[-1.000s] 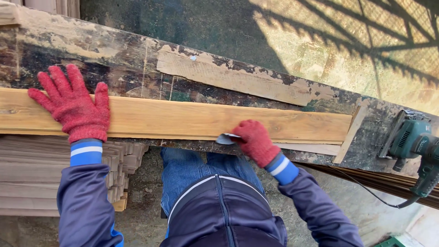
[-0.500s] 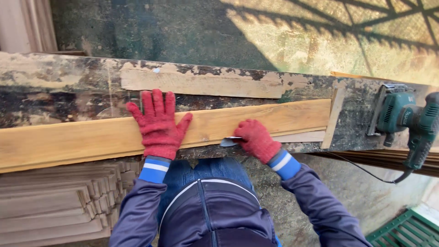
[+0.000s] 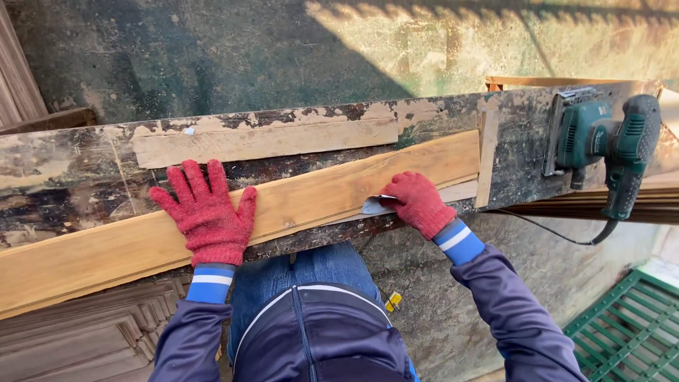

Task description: Manual sanding of a wooden plank with sandpaper.

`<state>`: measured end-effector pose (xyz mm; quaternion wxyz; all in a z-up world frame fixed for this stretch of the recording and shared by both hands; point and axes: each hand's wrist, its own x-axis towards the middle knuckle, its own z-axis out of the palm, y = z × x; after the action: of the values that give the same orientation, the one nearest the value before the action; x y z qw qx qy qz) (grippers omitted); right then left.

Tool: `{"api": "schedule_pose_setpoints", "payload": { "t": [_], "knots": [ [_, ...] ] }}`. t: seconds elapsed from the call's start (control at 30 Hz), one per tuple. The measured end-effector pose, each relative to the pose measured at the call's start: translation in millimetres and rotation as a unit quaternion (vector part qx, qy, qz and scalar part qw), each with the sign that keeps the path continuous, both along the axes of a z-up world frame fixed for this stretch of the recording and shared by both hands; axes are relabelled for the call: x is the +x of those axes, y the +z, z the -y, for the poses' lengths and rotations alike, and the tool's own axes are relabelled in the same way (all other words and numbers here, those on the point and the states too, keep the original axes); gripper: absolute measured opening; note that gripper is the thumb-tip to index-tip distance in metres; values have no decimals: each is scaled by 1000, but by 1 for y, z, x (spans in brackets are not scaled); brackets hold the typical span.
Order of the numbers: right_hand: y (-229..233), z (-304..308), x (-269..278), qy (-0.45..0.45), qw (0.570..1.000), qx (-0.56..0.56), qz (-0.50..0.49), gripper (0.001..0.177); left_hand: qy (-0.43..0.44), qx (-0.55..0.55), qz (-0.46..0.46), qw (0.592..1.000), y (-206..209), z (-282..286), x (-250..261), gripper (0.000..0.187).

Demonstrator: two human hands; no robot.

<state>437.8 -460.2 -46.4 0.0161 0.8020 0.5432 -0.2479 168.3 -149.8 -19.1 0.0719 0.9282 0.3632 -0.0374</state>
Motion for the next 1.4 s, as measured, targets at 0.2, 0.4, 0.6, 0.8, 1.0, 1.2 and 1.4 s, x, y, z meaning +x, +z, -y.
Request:
{"api": "schedule_pose_setpoints", "payload": {
  "t": [0.2, 0.4, 0.6, 0.8, 1.0, 1.2, 1.4],
  "knots": [
    [-44, -27, -49, 45, 988, 145, -40, 18, -10, 22, 62, 998, -8, 3, -2, 84],
    [-1, -14, -10, 90, 993, 71, -30, 27, -31, 46, 117, 992, -44, 7, -24, 84],
    [4, 95, 107, 11, 998, 67, -17, 14, -126, 40, 105, 986, -32, 9, -14, 62],
    [-8, 39, 49, 63, 987, 126, -75, 17, -150, 4, 150, 977, -41, 16, -8, 56],
    [-9, -8, -16, 101, 985, 135, -24, 21, -15, -12, 112, 994, -29, 58, 28, 60],
    [24, 84, 119, 48, 994, -97, 20, 10, -13, -4, 99, 995, -24, 60, 34, 68],
    [2, 88, 102, -3, 993, 108, -44, 10, -13, 28, 89, 996, -23, 62, 33, 65]
  ]
}}
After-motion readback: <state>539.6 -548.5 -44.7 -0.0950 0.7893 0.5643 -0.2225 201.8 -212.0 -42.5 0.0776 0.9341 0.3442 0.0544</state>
